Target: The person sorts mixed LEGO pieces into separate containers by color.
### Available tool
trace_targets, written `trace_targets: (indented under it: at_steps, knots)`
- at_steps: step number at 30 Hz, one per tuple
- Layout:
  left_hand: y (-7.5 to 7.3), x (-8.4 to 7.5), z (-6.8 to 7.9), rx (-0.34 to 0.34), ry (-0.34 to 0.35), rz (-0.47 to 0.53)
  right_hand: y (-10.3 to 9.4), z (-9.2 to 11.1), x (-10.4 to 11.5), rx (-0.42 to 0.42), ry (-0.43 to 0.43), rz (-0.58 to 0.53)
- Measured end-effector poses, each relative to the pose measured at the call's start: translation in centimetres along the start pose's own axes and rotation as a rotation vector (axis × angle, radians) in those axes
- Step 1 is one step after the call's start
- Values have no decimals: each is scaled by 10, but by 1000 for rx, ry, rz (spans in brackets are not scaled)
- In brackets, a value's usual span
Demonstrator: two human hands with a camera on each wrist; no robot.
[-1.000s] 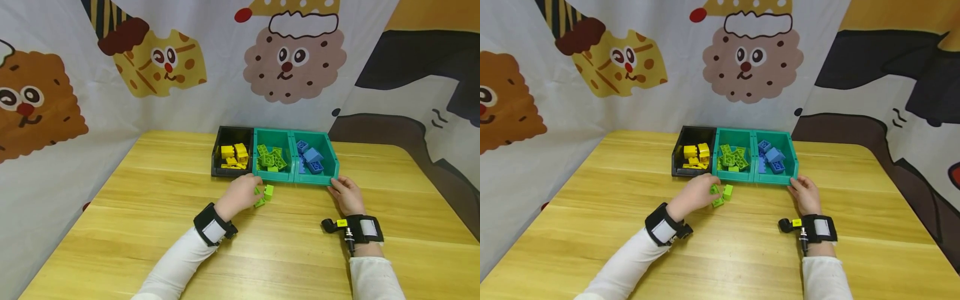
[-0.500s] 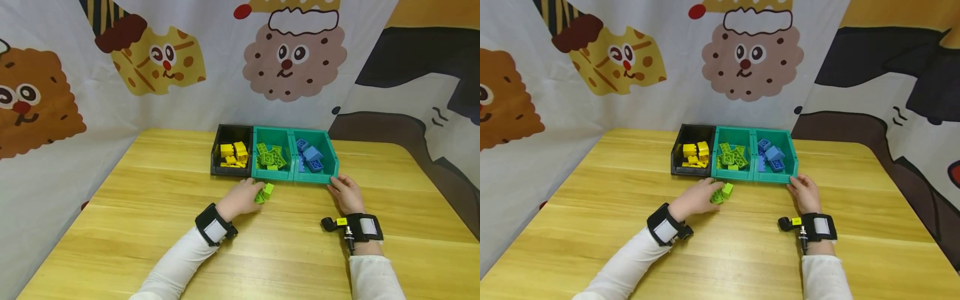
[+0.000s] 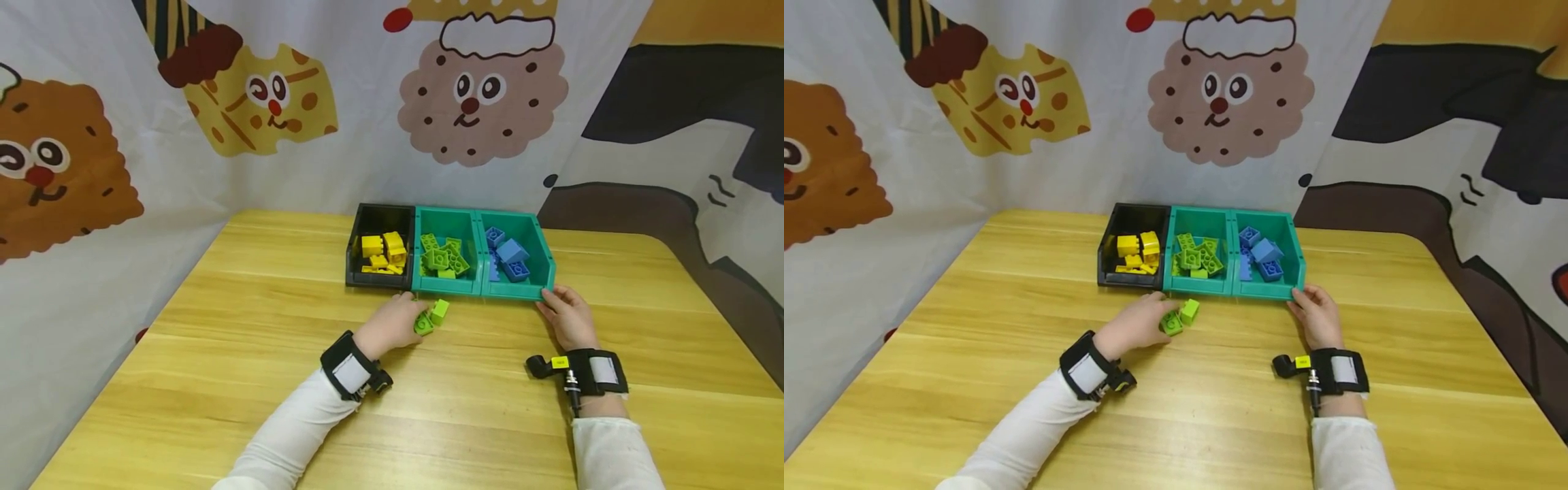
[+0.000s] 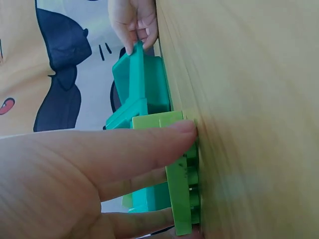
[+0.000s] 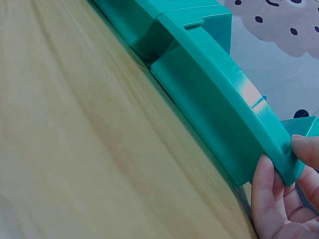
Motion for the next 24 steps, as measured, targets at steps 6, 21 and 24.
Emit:
trace_targets:
  at_steps: [6,21,24]
  knots:
    - [1,-1,0,-5,-7,46,0,0,-1,3,-2,-10]
    - [-2,1,0,7,-47,101,-3,-1,-3,3,-9,-3]
    - [-4,2,1,7,-53,101,-2,-1,-2,-1,-27,26]
Point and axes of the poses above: each hand's wrist, its own z-axis away from the middle knuckle, its own y-axis out of the palm, x = y × z, the point moved 3 cm from there along -z, towards the middle knuckle, and after that the axes turned 11 degrees about -x, right-handed, at the moved point
